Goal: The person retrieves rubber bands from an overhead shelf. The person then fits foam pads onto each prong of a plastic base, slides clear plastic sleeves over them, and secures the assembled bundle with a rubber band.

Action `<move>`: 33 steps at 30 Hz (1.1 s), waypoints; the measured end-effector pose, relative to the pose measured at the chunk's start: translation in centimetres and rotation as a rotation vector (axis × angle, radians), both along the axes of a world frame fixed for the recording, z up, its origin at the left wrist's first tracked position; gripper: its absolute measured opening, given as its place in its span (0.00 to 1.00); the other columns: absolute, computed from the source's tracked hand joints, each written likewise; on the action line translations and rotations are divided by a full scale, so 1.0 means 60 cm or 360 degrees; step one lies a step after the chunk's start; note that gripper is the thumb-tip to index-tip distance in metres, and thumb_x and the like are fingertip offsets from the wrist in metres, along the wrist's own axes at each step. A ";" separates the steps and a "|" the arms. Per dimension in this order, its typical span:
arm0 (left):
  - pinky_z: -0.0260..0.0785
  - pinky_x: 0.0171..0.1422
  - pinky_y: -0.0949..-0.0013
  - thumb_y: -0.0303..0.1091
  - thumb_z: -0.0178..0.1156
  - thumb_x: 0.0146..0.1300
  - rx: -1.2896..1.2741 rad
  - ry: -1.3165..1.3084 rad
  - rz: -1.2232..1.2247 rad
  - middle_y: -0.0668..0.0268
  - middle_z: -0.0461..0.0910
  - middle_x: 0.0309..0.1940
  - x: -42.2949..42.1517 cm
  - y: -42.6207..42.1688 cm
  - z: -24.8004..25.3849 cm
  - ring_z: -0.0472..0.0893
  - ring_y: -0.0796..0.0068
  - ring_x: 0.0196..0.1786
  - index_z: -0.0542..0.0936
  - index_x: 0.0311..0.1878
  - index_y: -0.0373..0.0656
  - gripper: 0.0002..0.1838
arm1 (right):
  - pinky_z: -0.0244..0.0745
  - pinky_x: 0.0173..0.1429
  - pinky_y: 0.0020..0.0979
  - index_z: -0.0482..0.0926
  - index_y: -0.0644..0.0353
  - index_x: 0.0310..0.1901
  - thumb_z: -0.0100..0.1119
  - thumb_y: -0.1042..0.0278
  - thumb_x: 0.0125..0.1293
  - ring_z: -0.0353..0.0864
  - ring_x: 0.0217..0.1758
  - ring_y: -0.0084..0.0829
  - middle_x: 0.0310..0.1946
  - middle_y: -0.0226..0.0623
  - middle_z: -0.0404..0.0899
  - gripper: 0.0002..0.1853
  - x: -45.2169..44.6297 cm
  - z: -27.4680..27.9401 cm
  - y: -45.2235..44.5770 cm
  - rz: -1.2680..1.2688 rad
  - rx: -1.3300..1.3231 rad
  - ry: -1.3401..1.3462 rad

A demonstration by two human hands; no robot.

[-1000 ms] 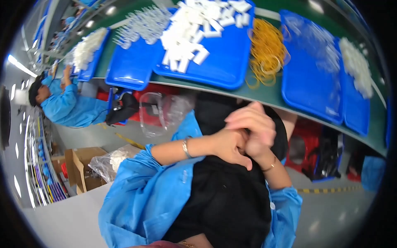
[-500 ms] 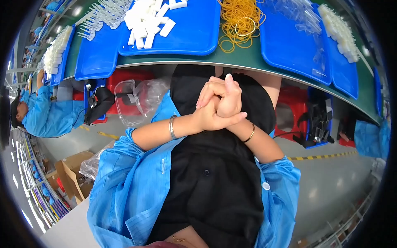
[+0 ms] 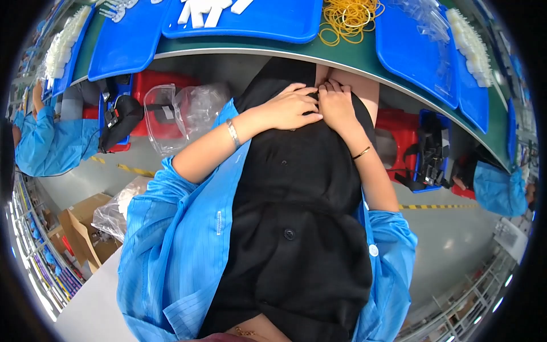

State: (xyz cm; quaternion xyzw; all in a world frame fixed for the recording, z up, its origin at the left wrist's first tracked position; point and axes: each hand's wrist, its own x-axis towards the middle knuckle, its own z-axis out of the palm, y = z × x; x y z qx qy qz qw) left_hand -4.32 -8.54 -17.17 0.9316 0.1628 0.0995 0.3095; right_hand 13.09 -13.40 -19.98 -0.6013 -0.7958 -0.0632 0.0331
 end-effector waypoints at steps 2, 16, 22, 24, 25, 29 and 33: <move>0.46 0.70 0.54 0.45 0.50 0.63 0.0063 0.0033 -0.0003 0.61 0.81 0.42 0.003 0.007 -0.013 0.65 0.59 0.64 0.82 0.36 0.40 0.18 | 0.60 0.55 0.41 0.76 0.62 0.40 0.52 0.65 0.54 0.72 0.55 0.34 0.42 0.40 0.78 0.14 -0.002 -0.012 -0.001 0.0021 0.0066 -0.0091; 0.45 0.71 0.51 0.35 0.53 0.54 0.0346 0.0149 0.0013 0.61 0.79 0.40 0.012 0.021 -0.029 0.69 0.64 0.58 0.83 0.32 0.43 0.11 | 0.62 0.48 0.35 0.77 0.56 0.30 0.55 0.67 0.49 0.74 0.44 0.30 0.31 0.33 0.77 0.07 -0.041 0.029 0.014 0.0025 0.0235 -0.0149; 0.70 0.52 0.66 0.34 0.57 0.61 -0.0457 -0.0479 0.0053 0.56 0.81 0.41 -0.098 -0.010 0.095 0.80 0.59 0.45 0.80 0.44 0.40 0.12 | 0.62 0.47 0.35 0.74 0.60 0.33 0.55 0.71 0.58 0.73 0.45 0.35 0.36 0.35 0.76 0.04 -0.062 0.197 -0.044 0.0114 0.0085 0.0775; 0.71 0.52 0.65 0.30 0.59 0.59 -0.0539 -0.0577 0.0168 0.58 0.81 0.42 -0.160 -0.022 0.194 0.80 0.61 0.47 0.81 0.44 0.39 0.11 | 0.65 0.43 0.35 0.74 0.60 0.33 0.56 0.72 0.58 0.76 0.42 0.36 0.35 0.35 0.78 0.03 -0.062 0.260 -0.059 0.0122 0.0053 0.0938; 0.72 0.52 0.65 0.26 0.60 0.57 -0.0401 -0.0648 0.0249 0.59 0.82 0.41 -0.189 -0.017 0.225 0.81 0.62 0.47 0.82 0.42 0.37 0.10 | 0.65 0.42 0.35 0.75 0.60 0.32 0.56 0.73 0.58 0.76 0.41 0.36 0.34 0.36 0.78 0.03 -0.058 0.283 -0.059 0.0130 0.0067 0.0999; 0.69 0.45 0.75 0.28 0.56 0.61 -0.0263 -0.0891 0.1367 0.60 0.82 0.37 -0.278 0.052 0.309 0.79 0.77 0.40 0.82 0.37 0.32 0.09 | 0.65 0.40 0.33 0.76 0.61 0.32 0.57 0.75 0.57 0.77 0.38 0.35 0.32 0.37 0.79 0.02 -0.040 0.348 -0.019 0.0190 0.0196 0.1125; 0.71 0.47 0.71 0.35 0.63 0.57 0.0036 -0.0589 0.1745 0.61 0.81 0.38 -0.342 0.205 0.295 0.80 0.74 0.40 0.78 0.45 0.36 0.16 | 0.65 0.42 0.32 0.76 0.61 0.33 0.58 0.75 0.56 0.76 0.40 0.36 0.35 0.36 0.78 0.03 -0.049 0.366 0.065 0.0256 0.0265 0.1010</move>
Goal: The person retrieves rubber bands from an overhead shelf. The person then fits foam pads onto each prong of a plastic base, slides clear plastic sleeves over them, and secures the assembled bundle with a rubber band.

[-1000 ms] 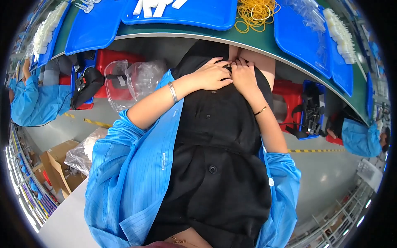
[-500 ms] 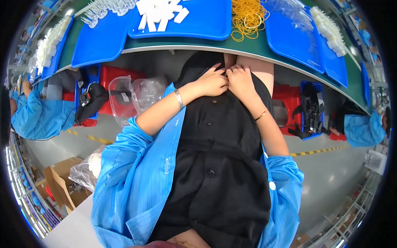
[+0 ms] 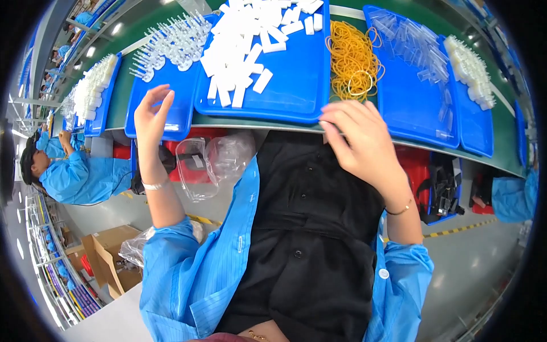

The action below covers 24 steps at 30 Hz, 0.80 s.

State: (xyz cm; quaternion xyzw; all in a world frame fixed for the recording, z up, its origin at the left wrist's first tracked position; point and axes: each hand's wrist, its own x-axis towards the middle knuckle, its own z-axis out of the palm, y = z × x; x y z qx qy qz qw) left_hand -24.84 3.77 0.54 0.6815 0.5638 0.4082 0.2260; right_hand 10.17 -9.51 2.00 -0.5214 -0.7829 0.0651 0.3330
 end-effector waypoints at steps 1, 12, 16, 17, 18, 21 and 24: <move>0.71 0.46 0.69 0.37 0.64 0.56 0.0014 0.0334 0.0029 0.59 0.81 0.38 -0.010 0.032 -0.006 0.80 0.70 0.40 0.77 0.46 0.36 0.18 | 0.65 0.43 0.32 0.76 0.61 0.34 0.58 0.74 0.56 0.75 0.41 0.36 0.38 0.37 0.78 0.04 -0.007 -0.002 0.023 0.0063 0.0079 -0.0034; 0.69 0.36 0.64 0.57 0.67 0.46 -0.0043 0.1272 0.0134 0.59 0.78 0.30 0.016 0.144 -0.013 0.78 0.61 0.31 0.79 0.38 0.38 0.29 | 0.67 0.44 0.36 0.74 0.61 0.40 0.57 0.77 0.45 0.68 0.44 0.39 0.38 0.43 0.69 0.16 -0.095 -0.048 0.169 0.0158 -0.0084 -0.0263; 0.70 0.33 0.61 0.59 0.67 0.45 -0.0023 0.1296 0.0247 0.58 0.78 0.27 0.028 0.162 -0.023 0.79 0.58 0.29 0.76 0.25 0.36 0.29 | 0.69 0.43 0.35 0.73 0.63 0.40 0.58 0.79 0.45 0.67 0.43 0.40 0.37 0.45 0.67 0.16 -0.075 -0.066 0.174 0.0086 -0.0213 -0.0141; 0.69 0.32 0.61 0.58 0.67 0.45 -0.0060 0.1245 0.0323 0.58 0.77 0.24 0.034 0.164 -0.018 0.78 0.57 0.27 0.74 0.22 0.36 0.29 | 0.71 0.42 0.35 0.72 0.64 0.41 0.58 0.78 0.45 0.69 0.42 0.41 0.37 0.45 0.68 0.17 -0.068 -0.058 0.174 0.0079 -0.0235 -0.0123; 0.69 0.32 0.61 0.58 0.68 0.45 -0.0012 0.1249 0.0333 0.58 0.77 0.23 0.033 0.167 -0.023 0.78 0.57 0.26 0.74 0.22 0.37 0.29 | 0.72 0.42 0.35 0.72 0.64 0.41 0.58 0.78 0.46 0.69 0.42 0.41 0.36 0.45 0.68 0.17 -0.064 -0.057 0.176 0.0026 -0.0262 -0.0131; 0.70 0.32 0.61 0.56 0.69 0.45 0.0067 0.1156 0.0315 0.58 0.78 0.23 0.033 0.175 -0.031 0.79 0.56 0.27 0.75 0.24 0.38 0.26 | 0.73 0.38 0.36 0.71 0.65 0.41 0.57 0.77 0.47 0.73 0.39 0.40 0.34 0.44 0.70 0.16 -0.056 -0.072 0.183 -0.0126 -0.0228 -0.0197; 0.72 0.29 0.67 0.48 0.71 0.45 -0.0084 0.1017 0.0424 0.58 0.81 0.27 0.012 0.169 -0.024 0.80 0.71 0.27 0.78 0.35 0.38 0.23 | 0.73 0.37 0.35 0.71 0.65 0.40 0.56 0.76 0.48 0.73 0.38 0.39 0.33 0.43 0.70 0.15 -0.049 -0.070 0.178 -0.0147 -0.0294 -0.0128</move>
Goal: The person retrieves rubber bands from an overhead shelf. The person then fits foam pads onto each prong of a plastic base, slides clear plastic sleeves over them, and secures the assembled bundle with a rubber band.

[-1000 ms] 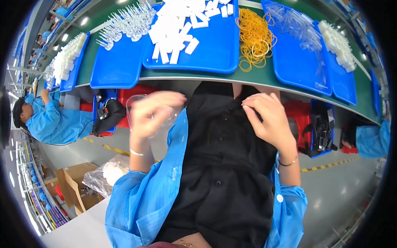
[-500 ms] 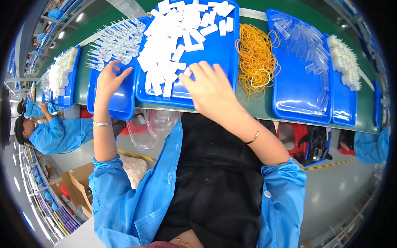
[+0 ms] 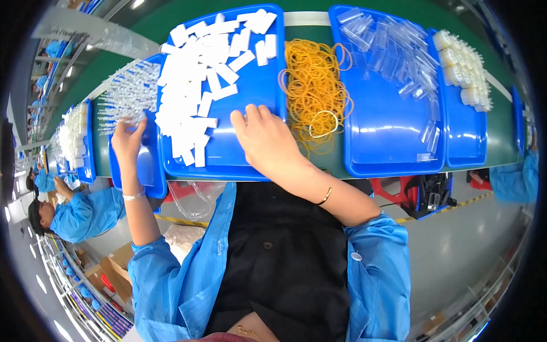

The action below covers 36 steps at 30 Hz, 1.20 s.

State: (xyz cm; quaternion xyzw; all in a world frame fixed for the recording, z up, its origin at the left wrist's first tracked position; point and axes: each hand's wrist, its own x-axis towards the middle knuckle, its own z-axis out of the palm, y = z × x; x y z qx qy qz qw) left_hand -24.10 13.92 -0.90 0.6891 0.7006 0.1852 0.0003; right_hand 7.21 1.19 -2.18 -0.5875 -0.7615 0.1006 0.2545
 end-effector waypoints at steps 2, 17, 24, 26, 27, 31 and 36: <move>0.72 0.25 0.74 0.38 0.71 0.48 -0.0103 -0.0514 0.0124 0.61 0.81 0.29 -0.020 -0.014 0.010 0.79 0.79 0.29 0.77 0.42 0.37 0.21 | 0.73 0.36 0.34 0.71 0.66 0.40 0.55 0.77 0.47 0.74 0.36 0.38 0.31 0.42 0.70 0.14 0.009 0.005 -0.005 0.0039 0.0029 0.0055; 0.69 0.15 0.71 0.34 0.69 0.33 -0.1107 -0.2719 -0.0484 0.57 0.68 0.24 0.276 -0.224 0.061 0.71 0.63 0.23 0.70 0.40 0.28 0.29 | 0.66 0.31 0.21 0.72 0.63 0.36 0.58 0.77 0.60 0.76 0.30 0.19 0.29 0.32 0.76 0.05 0.128 0.028 -0.117 -0.0135 -0.0124 0.1922; 0.80 0.37 0.58 0.42 0.70 0.47 -0.1769 -0.3088 -0.0814 0.46 0.73 0.47 0.342 -0.219 0.018 0.77 0.54 0.46 0.73 0.51 0.28 0.32 | 0.62 0.29 0.16 0.75 0.65 0.36 0.57 0.69 0.64 0.72 0.27 0.14 0.24 0.30 0.76 0.07 0.176 0.017 -0.148 -0.0262 0.0082 0.1942; 0.80 0.40 0.55 0.38 0.69 0.50 -0.1624 -0.3043 -0.0666 0.44 0.72 0.52 0.355 -0.218 0.025 0.77 0.51 0.50 0.71 0.54 0.28 0.31 | 0.64 0.32 0.17 0.75 0.66 0.40 0.54 0.69 0.66 0.73 0.30 0.15 0.29 0.32 0.76 0.08 0.176 0.025 -0.147 -0.0277 -0.0007 0.2018; 0.80 0.41 0.54 0.36 0.68 0.50 -0.1546 -0.3006 -0.0689 0.43 0.72 0.52 0.355 -0.219 0.024 0.77 0.51 0.51 0.70 0.55 0.29 0.31 | 0.65 0.34 0.17 0.75 0.66 0.41 0.52 0.70 0.67 0.74 0.33 0.16 0.32 0.33 0.76 0.08 0.174 0.040 -0.143 -0.0302 -0.0086 0.2085; 0.80 0.43 0.54 0.29 0.67 0.52 -0.1204 -0.2845 -0.0766 0.44 0.73 0.51 0.355 -0.222 0.019 0.77 0.53 0.51 0.68 0.56 0.29 0.29 | 0.68 0.43 0.21 0.72 0.67 0.47 0.48 0.74 0.68 0.73 0.40 0.19 0.40 0.36 0.74 0.09 0.176 0.056 -0.130 -0.0210 -0.0144 0.2061; 0.81 0.32 0.61 0.37 0.68 0.52 -0.0883 -0.2523 -0.0722 0.46 0.74 0.50 0.356 -0.223 0.021 0.80 0.55 0.46 0.70 0.57 0.30 0.31 | 0.67 0.43 0.20 0.71 0.68 0.46 0.50 0.74 0.67 0.72 0.38 0.19 0.39 0.38 0.74 0.09 0.174 0.056 -0.124 -0.0166 -0.0017 0.2197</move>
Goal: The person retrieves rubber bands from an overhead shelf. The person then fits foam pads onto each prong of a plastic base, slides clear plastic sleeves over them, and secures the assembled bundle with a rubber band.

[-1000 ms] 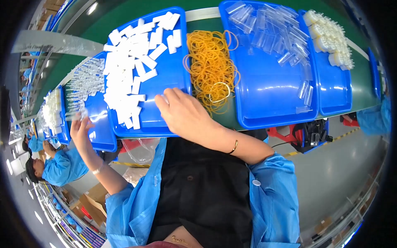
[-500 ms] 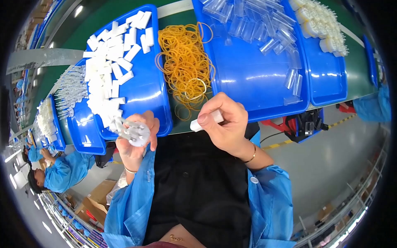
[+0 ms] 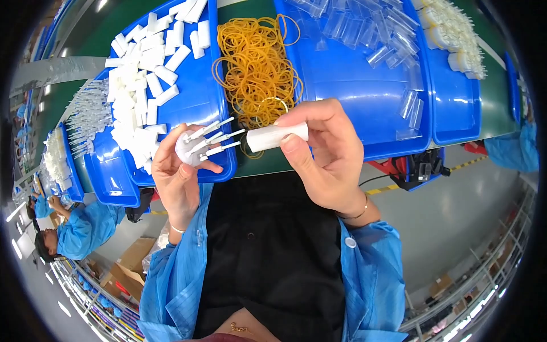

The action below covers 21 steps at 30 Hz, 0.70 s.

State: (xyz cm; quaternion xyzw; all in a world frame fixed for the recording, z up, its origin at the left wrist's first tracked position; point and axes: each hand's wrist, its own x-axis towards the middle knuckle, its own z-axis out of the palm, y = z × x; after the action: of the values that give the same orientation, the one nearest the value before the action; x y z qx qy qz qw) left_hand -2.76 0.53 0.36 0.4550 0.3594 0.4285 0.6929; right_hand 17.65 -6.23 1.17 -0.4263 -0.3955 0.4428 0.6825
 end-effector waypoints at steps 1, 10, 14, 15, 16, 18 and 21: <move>0.81 0.32 0.62 0.37 0.68 0.52 0.0031 0.0023 0.0002 0.46 0.74 0.50 -0.002 0.000 0.000 0.80 0.55 0.45 0.70 0.56 0.31 0.31 | 0.67 0.42 0.20 0.71 0.68 0.46 0.50 0.74 0.67 0.72 0.37 0.18 0.39 0.37 0.74 0.09 0.000 -0.002 0.002 -0.0026 0.0007 -0.0011; 0.81 0.38 0.65 0.24 0.71 0.44 0.0299 -0.0142 -0.0045 0.41 0.72 0.50 -0.018 0.005 -0.007 0.81 0.59 0.43 0.73 0.53 0.31 0.30 | 0.60 0.29 0.15 0.72 0.68 0.46 0.50 0.73 0.68 0.66 0.27 0.12 0.37 0.35 0.76 0.10 -0.024 -0.005 0.016 -0.0135 -0.0128 -0.0052; 0.81 0.39 0.66 0.24 0.71 0.44 0.0412 -0.0029 -0.0050 0.41 0.73 0.50 -0.023 0.006 -0.008 0.81 0.59 0.43 0.74 0.52 0.31 0.29 | 0.61 0.28 0.15 0.73 0.68 0.46 0.49 0.70 0.69 0.66 0.26 0.12 0.38 0.35 0.76 0.11 -0.025 -0.007 0.020 -0.0056 -0.0139 0.0033; 0.80 0.39 0.67 0.24 0.71 0.44 0.0457 0.0009 -0.0047 0.41 0.73 0.50 -0.023 0.006 -0.008 0.81 0.59 0.43 0.74 0.52 0.31 0.29 | 0.61 0.28 0.15 0.73 0.68 0.46 0.49 0.70 0.69 0.66 0.27 0.12 0.38 0.35 0.76 0.11 -0.026 -0.008 0.020 -0.0015 -0.0159 0.0067; 0.80 0.40 0.67 0.23 0.71 0.43 0.0485 0.0030 -0.0045 0.41 0.73 0.50 -0.024 0.006 -0.009 0.81 0.59 0.44 0.74 0.52 0.31 0.29 | 0.61 0.28 0.15 0.73 0.68 0.46 0.49 0.70 0.69 0.66 0.27 0.12 0.38 0.35 0.76 0.11 -0.027 -0.008 0.020 0.0026 -0.0180 0.0100; 0.80 0.41 0.68 0.23 0.72 0.43 0.0542 0.0075 -0.0041 0.41 0.73 0.49 -0.026 0.006 -0.010 0.80 0.59 0.45 0.74 0.52 0.31 0.29 | 0.61 0.29 0.15 0.73 0.68 0.46 0.49 0.70 0.69 0.67 0.28 0.13 0.37 0.35 0.76 0.11 -0.030 -0.007 0.019 0.0048 -0.0215 0.0073; 0.80 0.42 0.68 0.23 0.72 0.42 0.0686 0.0174 -0.0078 0.42 0.74 0.48 -0.027 0.006 -0.007 0.80 0.60 0.46 0.75 0.51 0.31 0.29 | 0.63 0.32 0.17 0.74 0.68 0.44 0.48 0.70 0.69 0.67 0.29 0.15 0.37 0.35 0.76 0.10 -0.036 -0.005 0.020 -0.0017 -0.0172 -0.0240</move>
State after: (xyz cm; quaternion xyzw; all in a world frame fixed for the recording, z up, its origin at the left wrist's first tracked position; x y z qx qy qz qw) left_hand -4.38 0.88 -0.07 0.6237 0.2853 0.4533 0.5693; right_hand 15.51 -5.02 0.86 -0.4968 -0.4191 0.4264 0.6291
